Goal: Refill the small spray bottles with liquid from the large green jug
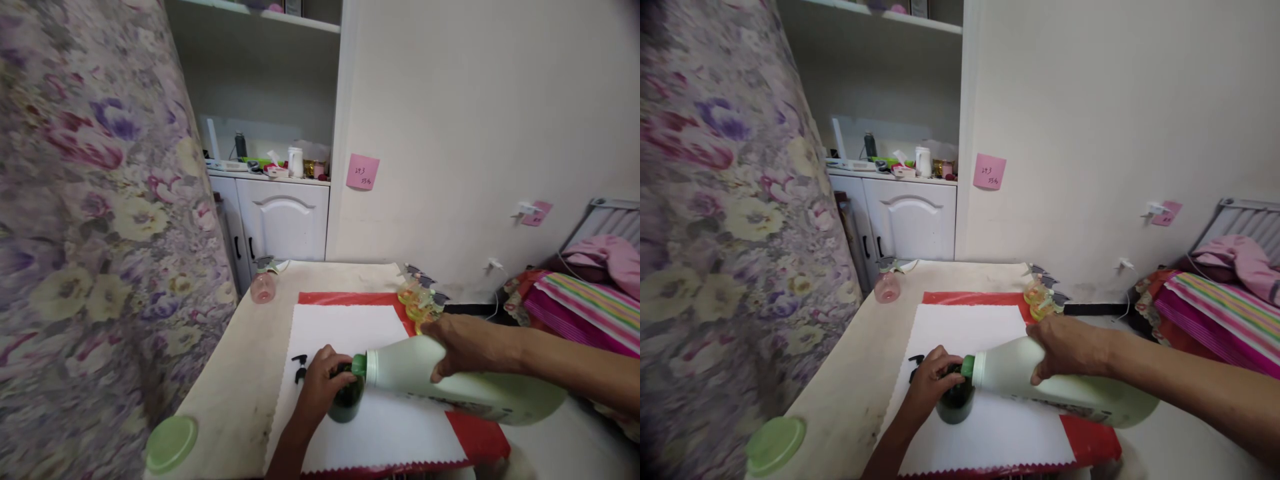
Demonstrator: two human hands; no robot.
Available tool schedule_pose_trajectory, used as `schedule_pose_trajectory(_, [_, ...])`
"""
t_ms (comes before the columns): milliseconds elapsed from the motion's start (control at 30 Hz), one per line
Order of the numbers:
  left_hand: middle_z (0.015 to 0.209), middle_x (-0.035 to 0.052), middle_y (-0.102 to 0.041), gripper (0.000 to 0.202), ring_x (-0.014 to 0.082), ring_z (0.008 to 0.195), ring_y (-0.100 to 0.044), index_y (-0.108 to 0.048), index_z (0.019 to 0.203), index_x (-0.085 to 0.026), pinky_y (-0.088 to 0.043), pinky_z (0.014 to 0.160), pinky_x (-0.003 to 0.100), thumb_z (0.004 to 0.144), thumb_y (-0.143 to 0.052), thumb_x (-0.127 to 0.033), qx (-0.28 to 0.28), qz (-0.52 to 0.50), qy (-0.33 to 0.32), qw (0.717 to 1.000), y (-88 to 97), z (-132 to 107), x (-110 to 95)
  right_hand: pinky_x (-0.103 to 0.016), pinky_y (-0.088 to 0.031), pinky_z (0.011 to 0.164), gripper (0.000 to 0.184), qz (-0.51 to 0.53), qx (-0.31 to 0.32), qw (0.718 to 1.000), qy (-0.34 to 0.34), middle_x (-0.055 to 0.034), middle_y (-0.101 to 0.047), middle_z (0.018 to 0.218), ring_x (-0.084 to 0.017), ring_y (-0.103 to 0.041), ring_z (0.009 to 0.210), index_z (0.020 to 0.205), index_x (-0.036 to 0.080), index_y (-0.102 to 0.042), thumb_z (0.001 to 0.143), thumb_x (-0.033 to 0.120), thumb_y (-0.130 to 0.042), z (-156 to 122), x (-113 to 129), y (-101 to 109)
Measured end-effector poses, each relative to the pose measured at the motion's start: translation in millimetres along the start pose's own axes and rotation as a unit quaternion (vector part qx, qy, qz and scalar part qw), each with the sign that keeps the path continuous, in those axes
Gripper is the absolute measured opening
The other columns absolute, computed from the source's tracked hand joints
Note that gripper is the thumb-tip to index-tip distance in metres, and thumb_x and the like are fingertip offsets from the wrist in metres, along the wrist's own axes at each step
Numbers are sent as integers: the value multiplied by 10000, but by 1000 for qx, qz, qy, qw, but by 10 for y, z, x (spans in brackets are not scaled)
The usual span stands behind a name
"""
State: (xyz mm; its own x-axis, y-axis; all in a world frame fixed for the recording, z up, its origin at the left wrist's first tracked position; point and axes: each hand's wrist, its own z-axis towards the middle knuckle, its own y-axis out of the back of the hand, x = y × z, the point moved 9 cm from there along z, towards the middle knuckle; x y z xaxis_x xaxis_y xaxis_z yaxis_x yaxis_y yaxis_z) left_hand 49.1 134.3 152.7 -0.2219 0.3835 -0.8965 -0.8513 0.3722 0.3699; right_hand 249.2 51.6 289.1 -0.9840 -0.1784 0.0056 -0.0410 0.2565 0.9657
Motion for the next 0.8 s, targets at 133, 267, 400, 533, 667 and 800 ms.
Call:
schedule_pose_trajectory(133, [771, -15, -462, 178, 179, 764, -504, -743, 867, -229, -391, 718, 288, 695, -699, -232, 1, -2, -1, 1000, -3, 0, -7, -292, -382, 555, 478, -9, -3, 1000, 4, -108, -700, 818, -294, -661, 738, 873, 164, -633, 623, 553, -757, 5, -12, -8])
schedule_pose_trajectory(267, [770, -15, -457, 178, 179, 763, -503, -745, 870, -230, -391, 718, 288, 698, -698, -231, 2, -3, -1, 1000, -3, 4, -15, -287, -371, 544, 468, -12, -4, 1000, 5, -102, -703, 807, -293, -665, 730, 866, 171, -631, 623, 551, -755, 10, -8, -3])
schedule_pose_trajectory(400, [769, -15, -463, 176, 181, 766, -504, -744, 865, -235, -391, 720, 291, 694, -702, -232, 0, -2, -5, 1000, 3, 2, -18, -285, -369, 541, 467, -16, -4, 1000, 4, -104, -700, 805, -294, -664, 731, 865, 169, -629, 627, 550, -752, 21, -6, -7])
schedule_pose_trajectory(533, [773, -13, -472, 173, 184, 769, -510, -743, 871, -245, -395, 723, 294, 706, -693, -246, 2, 5, -7, 1000, 5, 3, -30, -287, -370, 544, 491, -20, -13, 1000, 17, -96, -692, 794, -288, -657, 714, 853, 171, -623, 618, 584, -747, 32, -30, -34])
schedule_pose_trajectory(667, [772, -11, -482, 167, 188, 772, -517, -741, 866, -250, -404, 725, 298, 707, -688, -260, 3, 16, -9, 1000, 10, 5, -32, -279, -361, 527, 504, -16, -16, 999, 25, -79, -684, 777, -267, -649, 682, 853, 178, -616, 622, 611, -731, 30, -65, -56])
schedule_pose_trajectory(800, [783, -8, -492, 176, 190, 779, -523, -740, 875, -257, -415, 729, 300, 708, -689, -274, 4, 19, -16, 1000, 4, 4, -31, -281, -362, 532, 510, -19, -20, 999, 30, -83, -684, 788, -268, -651, 690, 858, 177, -616, 628, 620, -722, 24, -49, -35])
